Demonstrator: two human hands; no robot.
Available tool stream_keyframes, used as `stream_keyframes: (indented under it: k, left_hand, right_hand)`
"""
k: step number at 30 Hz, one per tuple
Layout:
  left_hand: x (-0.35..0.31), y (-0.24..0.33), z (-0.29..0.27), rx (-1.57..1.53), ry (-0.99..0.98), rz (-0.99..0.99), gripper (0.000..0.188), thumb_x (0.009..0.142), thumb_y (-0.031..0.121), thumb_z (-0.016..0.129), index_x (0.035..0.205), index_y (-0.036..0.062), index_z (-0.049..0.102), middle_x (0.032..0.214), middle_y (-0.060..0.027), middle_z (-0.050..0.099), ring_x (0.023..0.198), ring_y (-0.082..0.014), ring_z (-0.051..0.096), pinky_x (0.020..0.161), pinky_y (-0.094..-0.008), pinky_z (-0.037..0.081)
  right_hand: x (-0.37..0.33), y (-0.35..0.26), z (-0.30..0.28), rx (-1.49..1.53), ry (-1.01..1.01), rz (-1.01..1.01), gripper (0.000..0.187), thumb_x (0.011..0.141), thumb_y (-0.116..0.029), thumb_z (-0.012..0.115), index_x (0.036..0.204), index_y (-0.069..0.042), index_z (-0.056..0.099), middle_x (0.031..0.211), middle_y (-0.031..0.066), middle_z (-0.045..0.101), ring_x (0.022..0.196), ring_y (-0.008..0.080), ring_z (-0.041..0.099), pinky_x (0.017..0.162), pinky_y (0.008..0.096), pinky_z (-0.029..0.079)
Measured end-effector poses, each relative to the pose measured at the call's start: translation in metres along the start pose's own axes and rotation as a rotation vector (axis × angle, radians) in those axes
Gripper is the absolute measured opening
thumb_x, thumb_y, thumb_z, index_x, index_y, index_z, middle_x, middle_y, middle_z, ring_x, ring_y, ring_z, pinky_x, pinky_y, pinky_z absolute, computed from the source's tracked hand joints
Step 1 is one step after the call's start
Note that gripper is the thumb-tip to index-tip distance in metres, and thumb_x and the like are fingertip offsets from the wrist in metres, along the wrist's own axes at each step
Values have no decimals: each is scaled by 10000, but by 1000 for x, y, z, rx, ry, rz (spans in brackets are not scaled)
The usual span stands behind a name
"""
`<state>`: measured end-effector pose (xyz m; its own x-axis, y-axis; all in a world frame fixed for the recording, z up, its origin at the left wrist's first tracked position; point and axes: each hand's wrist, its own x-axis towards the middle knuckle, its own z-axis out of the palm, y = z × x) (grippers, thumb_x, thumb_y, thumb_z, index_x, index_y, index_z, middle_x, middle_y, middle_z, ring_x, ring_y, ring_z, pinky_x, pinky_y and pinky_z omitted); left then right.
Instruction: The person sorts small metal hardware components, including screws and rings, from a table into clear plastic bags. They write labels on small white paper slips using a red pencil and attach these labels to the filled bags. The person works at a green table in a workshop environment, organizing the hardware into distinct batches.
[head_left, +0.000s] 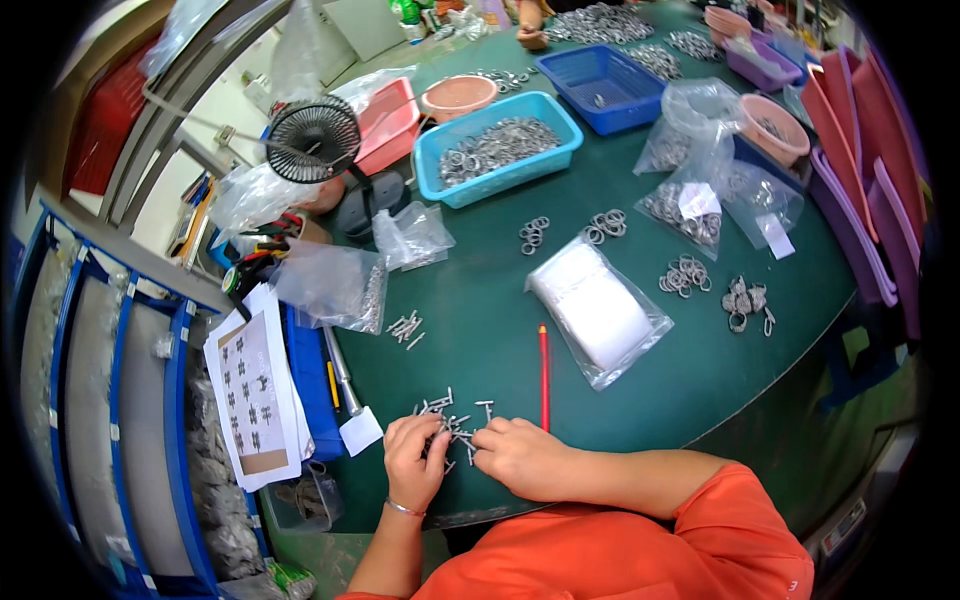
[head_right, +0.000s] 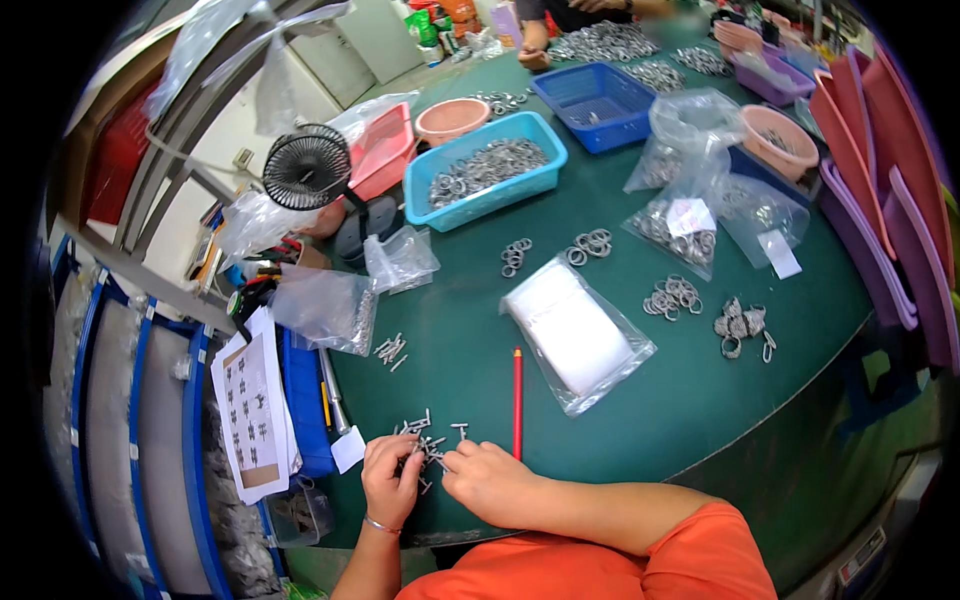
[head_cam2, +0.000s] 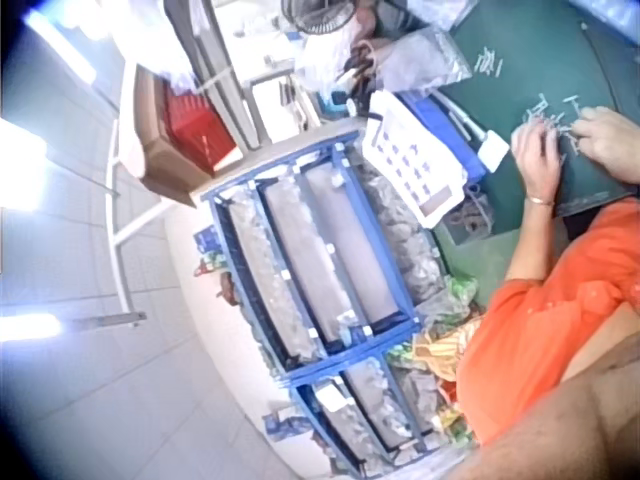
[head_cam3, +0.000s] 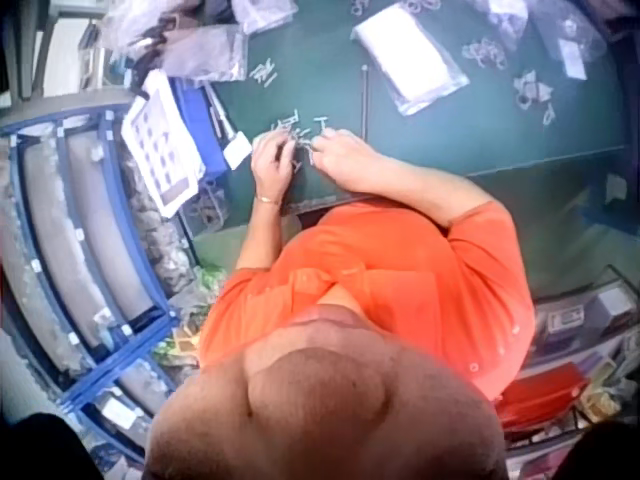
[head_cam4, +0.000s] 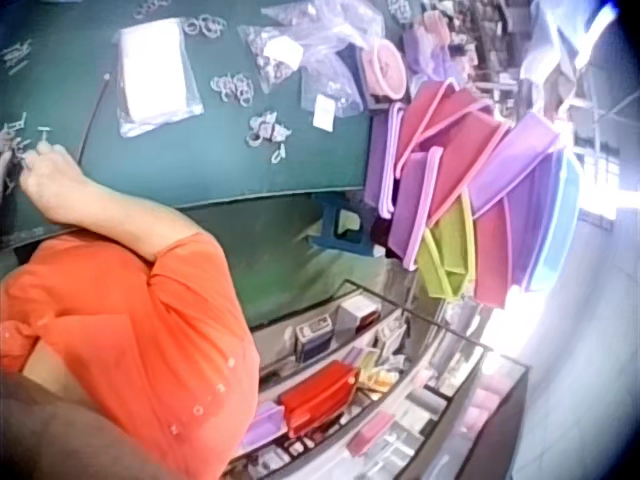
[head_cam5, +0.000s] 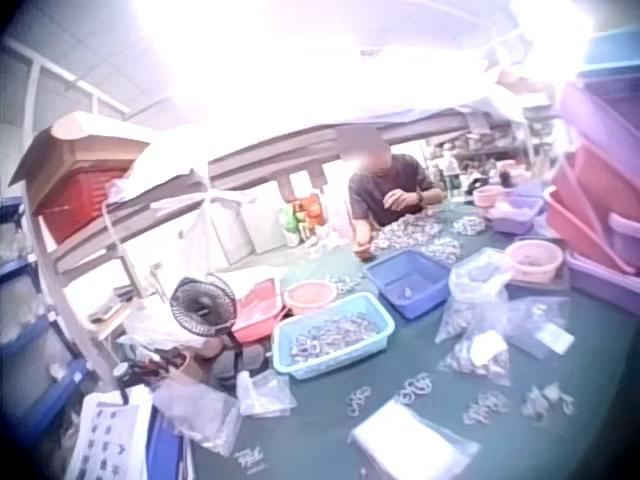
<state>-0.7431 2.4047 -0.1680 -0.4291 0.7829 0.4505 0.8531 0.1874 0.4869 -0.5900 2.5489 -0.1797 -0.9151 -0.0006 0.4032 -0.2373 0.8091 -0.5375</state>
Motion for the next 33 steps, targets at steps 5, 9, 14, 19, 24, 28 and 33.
stream_keyframes:
  k: [5, 9, 14, 19, 24, 28, 33]
  left_hand:
    - [4, 10, 0, 130, -208, 125, 211, 735, 40, 736, 940, 68, 696, 1107, -83, 682, 1043, -287, 611, 954, -434, 428]
    - [6, 4, 7, 160, -125, 96, 158, 766, -3, 690, 914, 51, 684, 1038, -101, 699, 996, -306, 637, 922, -415, 452]
    - [16, -6, 6, 102, 18, 47, 138, 841, -95, 604, 930, -10, 666, 930, -152, 692, 850, -270, 667, 785, -332, 529]
    - [-2, 25, -12, -233, 105, -156, 77, 911, -65, 610, 974, -41, 647, 933, -107, 689, 869, -159, 653, 790, -265, 520]
    - [-46, 42, -8, -492, -100, -411, 52, 897, -50, 649, 940, -22, 661, 925, -78, 692, 822, -121, 648, 742, -245, 524]
    - [-55, 44, -7, -320, -173, -249, 108, 814, -63, 693, 899, 3, 689, 920, -92, 687, 791, -181, 649, 671, -267, 511]
    - [-61, 36, -24, -228, -50, -275, 114, 841, -75, 655, 919, 1, 687, 903, -97, 642, 806, -195, 617, 675, -278, 482]
  right_hand:
    - [-2, 0, -3, 87, 163, 50, 94, 796, -78, 586, 876, -38, 615, 868, 102, 635, 803, 286, 617, 668, 388, 510]
    - [2, -2, -12, 143, 277, 132, 122, 803, -68, 588, 922, -45, 574, 819, 99, 605, 769, 303, 593, 676, 405, 498]
    - [9, 28, -22, 290, 403, 197, 48, 819, -14, 532, 861, -33, 544, 835, 165, 575, 821, 374, 575, 712, 467, 492]
    - [2, 14, -58, 453, 325, 377, 118, 782, 0, 692, 863, 4, 607, 820, 168, 641, 757, 351, 643, 668, 402, 519]
    - [-12, -1, -36, 422, 33, 160, 123, 765, -30, 720, 811, -22, 607, 785, 128, 621, 782, 341, 607, 710, 413, 501]
    - [-18, -8, -23, 332, -24, 117, 110, 765, -16, 714, 835, -29, 630, 837, 111, 619, 794, 324, 596, 718, 408, 496]
    - [-33, 4, -43, 155, 126, 182, 135, 756, 44, 701, 861, -21, 646, 875, 114, 619, 824, 308, 599, 720, 376, 487]
